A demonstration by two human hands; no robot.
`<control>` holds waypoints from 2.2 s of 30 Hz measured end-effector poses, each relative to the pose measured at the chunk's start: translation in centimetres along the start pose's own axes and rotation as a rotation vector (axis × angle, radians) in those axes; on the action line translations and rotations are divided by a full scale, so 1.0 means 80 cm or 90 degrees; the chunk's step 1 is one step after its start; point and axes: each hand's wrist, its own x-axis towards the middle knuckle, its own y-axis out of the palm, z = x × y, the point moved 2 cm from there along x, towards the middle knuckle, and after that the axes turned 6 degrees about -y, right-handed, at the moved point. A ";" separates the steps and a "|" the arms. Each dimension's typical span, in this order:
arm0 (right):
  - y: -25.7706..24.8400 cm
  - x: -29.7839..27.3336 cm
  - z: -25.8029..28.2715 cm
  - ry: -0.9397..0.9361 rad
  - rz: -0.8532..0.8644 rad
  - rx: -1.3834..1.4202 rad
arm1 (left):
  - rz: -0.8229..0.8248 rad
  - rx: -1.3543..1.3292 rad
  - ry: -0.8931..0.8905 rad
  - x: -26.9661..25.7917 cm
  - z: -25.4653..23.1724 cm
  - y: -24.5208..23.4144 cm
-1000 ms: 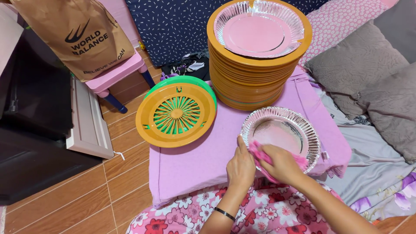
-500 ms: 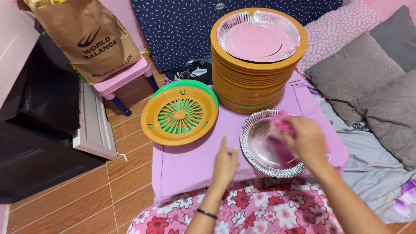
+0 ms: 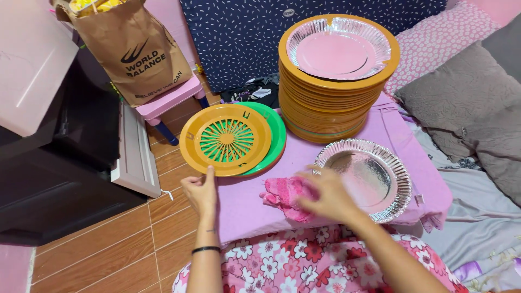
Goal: The person wipes the interior and exterior of yellow and green plastic trays with a pink cloth, then places each cleaned tray into a silver foil dish. The person repeats this process for multiple trays, stacking them in the foil dish.
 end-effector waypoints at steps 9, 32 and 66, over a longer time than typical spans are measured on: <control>-0.106 -0.122 -0.226 0.552 -0.149 -0.245 | 0.339 -0.360 -0.285 0.038 -0.001 0.020; -0.115 -0.156 -0.284 0.462 -0.308 -0.301 | 0.518 -0.457 -0.348 -0.113 -0.041 -0.084; -0.076 -0.075 -0.011 0.329 -0.415 -0.026 | 0.582 -0.540 -0.198 -0.189 -0.102 -0.043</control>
